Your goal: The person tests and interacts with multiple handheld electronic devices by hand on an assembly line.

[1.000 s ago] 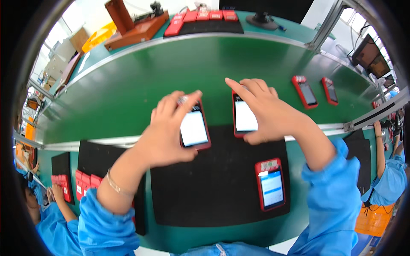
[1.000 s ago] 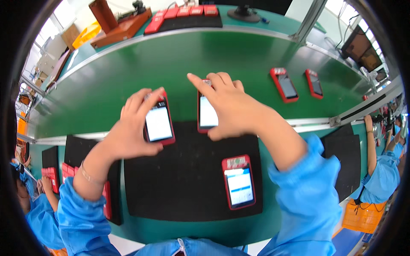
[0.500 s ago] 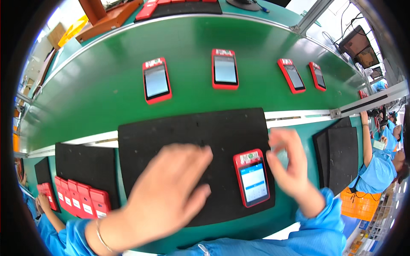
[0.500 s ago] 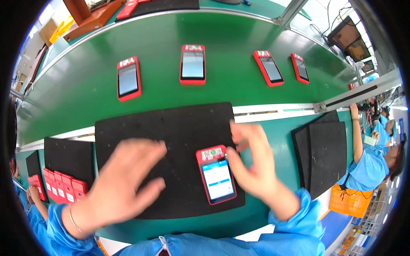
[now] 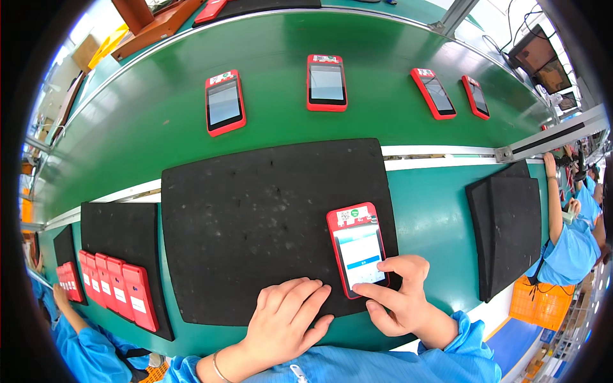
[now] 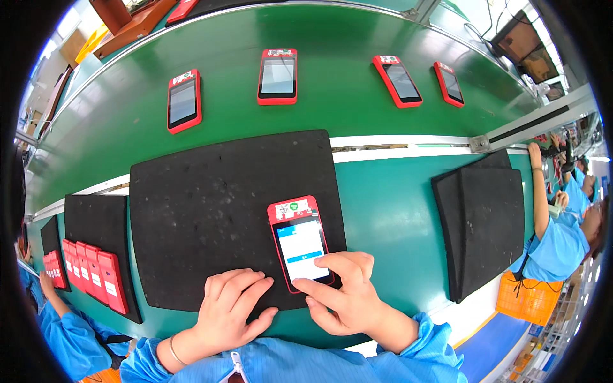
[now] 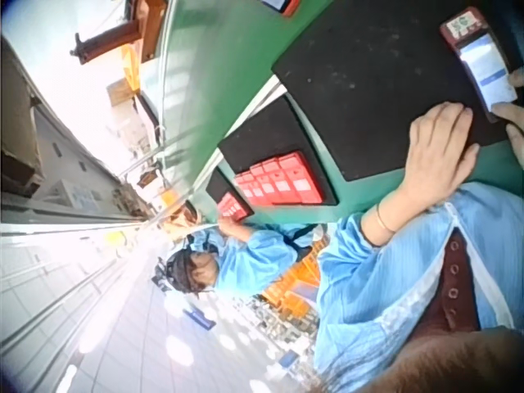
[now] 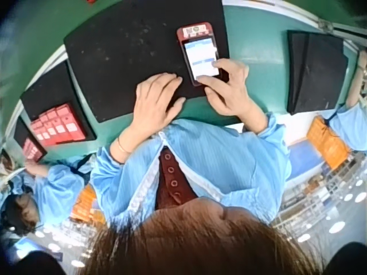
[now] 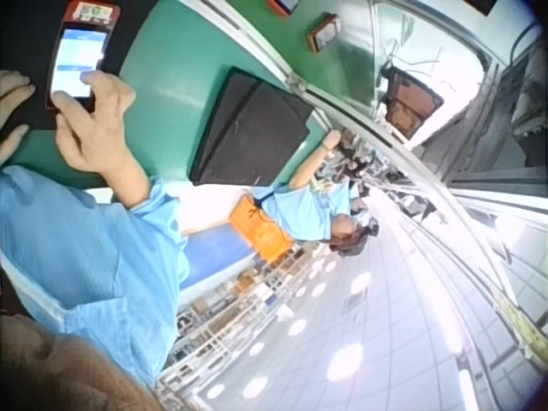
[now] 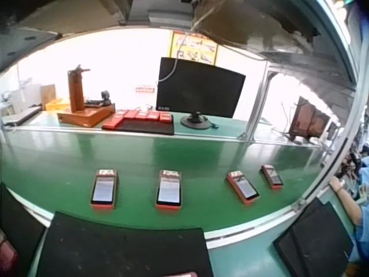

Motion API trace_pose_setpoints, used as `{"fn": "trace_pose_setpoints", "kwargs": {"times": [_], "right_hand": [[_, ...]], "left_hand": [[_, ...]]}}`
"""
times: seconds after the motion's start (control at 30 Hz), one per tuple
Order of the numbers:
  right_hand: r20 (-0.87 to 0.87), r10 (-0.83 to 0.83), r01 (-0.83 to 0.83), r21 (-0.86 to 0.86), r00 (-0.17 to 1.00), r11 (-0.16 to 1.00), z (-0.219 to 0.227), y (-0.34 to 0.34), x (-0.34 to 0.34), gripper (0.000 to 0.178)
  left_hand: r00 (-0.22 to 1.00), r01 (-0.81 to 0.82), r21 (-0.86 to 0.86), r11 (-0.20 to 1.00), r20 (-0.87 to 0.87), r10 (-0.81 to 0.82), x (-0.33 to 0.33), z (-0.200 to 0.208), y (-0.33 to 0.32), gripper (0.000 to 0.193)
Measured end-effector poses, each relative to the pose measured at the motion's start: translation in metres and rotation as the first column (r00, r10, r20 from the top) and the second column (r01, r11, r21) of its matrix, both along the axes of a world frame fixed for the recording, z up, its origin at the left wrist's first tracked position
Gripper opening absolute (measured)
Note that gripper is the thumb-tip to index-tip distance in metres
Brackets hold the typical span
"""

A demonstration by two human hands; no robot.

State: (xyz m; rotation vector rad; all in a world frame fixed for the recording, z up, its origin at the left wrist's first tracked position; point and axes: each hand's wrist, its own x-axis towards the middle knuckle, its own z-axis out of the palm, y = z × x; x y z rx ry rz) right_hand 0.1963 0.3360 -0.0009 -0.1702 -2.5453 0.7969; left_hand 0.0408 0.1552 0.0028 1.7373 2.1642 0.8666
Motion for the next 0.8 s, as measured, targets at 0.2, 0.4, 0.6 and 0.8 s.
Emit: {"fn": "trace_pose_setpoints", "kwargs": {"times": [0.2, 0.4, 0.6, 0.8], "right_hand": [[0.042, 0.000, 0.001, -0.022, 0.999, 1.000, 0.0021, -0.0002, -0.0022, 0.035], [0.055, 0.006, -0.004, -0.028, 0.998, 1.000, 0.0003, 0.0008, -0.0019, 0.033], [0.068, 0.009, -0.006, -0.038, 0.998, 0.999, 0.0015, 0.0002, -0.0018, 0.034], [0.084, 0.009, -0.005, -0.047, 0.996, 0.999, 0.0019, -0.0007, -0.0028, 0.034]], "left_hand": [[1.000, -0.010, -0.002, 1.000, -0.019, 0.010, -0.0014, -0.0013, 0.0003, 0.048], [1.000, -0.017, -0.066, 0.998, -0.027, 0.015, -0.0026, -0.0009, -0.0002, 0.045], [0.999, -0.018, -0.058, 0.998, -0.038, 0.016, -0.0026, -0.0020, -0.0013, 0.045], [0.999, -0.016, -0.067, 0.998, -0.037, 0.013, -0.0029, -0.0015, -0.0013, 0.045]]}}
